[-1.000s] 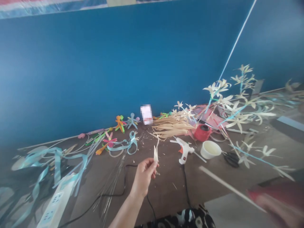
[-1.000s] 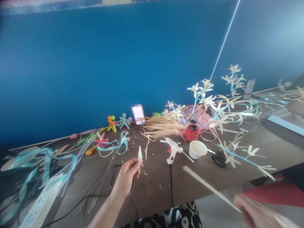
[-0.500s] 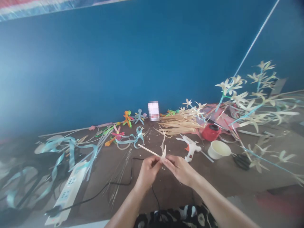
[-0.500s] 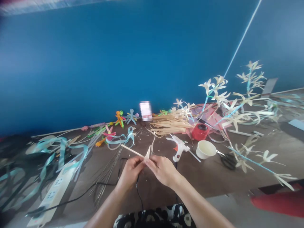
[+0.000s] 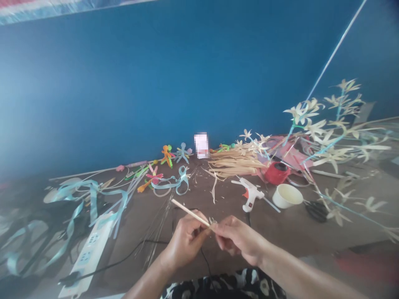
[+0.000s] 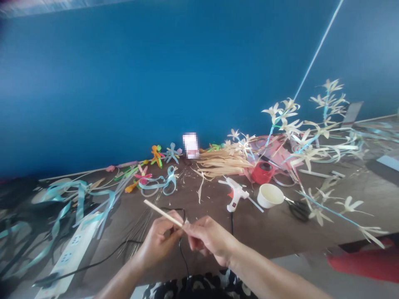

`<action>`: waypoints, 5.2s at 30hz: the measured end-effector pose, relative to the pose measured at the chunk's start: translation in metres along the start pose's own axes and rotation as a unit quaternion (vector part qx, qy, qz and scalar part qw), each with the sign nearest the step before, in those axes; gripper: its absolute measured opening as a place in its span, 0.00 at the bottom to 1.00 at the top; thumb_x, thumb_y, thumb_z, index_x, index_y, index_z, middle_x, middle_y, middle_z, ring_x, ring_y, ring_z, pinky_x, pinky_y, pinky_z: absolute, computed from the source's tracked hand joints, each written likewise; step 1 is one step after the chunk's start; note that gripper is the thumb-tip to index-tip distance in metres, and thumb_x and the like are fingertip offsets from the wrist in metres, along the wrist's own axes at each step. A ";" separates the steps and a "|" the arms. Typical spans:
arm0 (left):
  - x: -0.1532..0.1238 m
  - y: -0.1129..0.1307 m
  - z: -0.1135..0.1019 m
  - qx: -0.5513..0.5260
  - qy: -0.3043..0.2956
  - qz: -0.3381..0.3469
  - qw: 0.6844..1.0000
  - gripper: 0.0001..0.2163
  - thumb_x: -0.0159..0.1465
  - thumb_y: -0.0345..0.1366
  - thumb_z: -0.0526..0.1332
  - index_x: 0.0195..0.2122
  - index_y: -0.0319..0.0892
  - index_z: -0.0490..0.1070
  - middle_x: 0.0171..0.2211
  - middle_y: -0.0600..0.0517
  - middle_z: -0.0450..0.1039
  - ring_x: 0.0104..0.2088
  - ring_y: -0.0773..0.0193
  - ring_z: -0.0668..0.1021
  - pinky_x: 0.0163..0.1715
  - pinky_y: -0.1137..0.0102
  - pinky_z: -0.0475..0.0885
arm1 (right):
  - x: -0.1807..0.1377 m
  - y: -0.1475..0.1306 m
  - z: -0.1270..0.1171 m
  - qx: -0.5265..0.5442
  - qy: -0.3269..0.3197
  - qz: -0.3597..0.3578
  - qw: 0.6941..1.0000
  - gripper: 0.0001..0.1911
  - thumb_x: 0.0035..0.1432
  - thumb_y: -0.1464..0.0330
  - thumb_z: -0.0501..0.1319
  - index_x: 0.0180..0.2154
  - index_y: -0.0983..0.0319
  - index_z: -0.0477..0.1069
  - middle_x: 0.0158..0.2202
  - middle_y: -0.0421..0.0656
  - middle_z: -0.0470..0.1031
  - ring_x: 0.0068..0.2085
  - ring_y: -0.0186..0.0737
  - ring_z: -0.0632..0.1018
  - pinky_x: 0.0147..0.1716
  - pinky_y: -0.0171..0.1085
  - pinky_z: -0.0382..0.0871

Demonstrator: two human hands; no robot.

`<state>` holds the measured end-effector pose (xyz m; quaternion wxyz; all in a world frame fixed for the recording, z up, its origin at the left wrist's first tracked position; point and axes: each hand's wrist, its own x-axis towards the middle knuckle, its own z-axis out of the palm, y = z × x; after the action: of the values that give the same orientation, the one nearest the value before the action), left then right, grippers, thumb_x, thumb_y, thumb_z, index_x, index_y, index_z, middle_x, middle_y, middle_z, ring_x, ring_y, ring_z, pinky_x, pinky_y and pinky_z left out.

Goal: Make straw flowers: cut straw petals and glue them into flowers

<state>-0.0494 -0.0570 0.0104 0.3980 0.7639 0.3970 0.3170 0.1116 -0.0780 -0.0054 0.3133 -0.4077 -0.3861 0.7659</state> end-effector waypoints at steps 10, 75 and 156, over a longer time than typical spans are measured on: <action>-0.028 0.029 -0.018 0.015 -0.097 0.093 0.991 0.05 0.54 0.27 0.56 0.26 0.42 0.68 0.24 0.50 0.67 0.29 0.64 0.67 0.30 0.69 0.62 | -0.035 -0.008 0.018 0.073 -0.108 0.120 0.984 0.25 0.50 0.55 0.55 0.12 0.66 0.61 0.06 0.33 0.52 0.08 0.21 0.50 0.09 0.28 0.38; -0.005 -0.007 0.022 -0.161 0.063 -0.158 0.972 0.08 0.53 0.37 0.58 0.25 0.37 0.67 0.22 0.54 0.65 0.22 0.70 0.65 0.22 0.76 0.58 | 0.012 -0.004 -0.006 -0.094 0.075 -0.136 0.983 0.14 0.49 0.66 0.57 0.18 0.63 0.56 0.15 0.33 0.54 0.18 0.25 0.55 0.17 0.29 0.44; 0.014 -0.034 0.029 -0.359 0.143 -0.199 0.901 0.09 0.48 0.38 0.62 0.24 0.37 0.67 0.18 0.56 0.64 0.19 0.73 0.64 0.20 0.77 0.58 | 0.040 0.009 -0.010 -0.024 0.186 -0.175 0.967 0.13 0.46 0.60 0.60 0.25 0.63 0.61 0.14 0.31 0.51 0.15 0.23 0.50 0.13 0.28 0.40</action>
<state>-0.0320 -0.0424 -0.0306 0.6391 0.4208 0.4528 0.4576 0.1004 -0.0477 -0.0323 0.4987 -0.4764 -0.4050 0.6003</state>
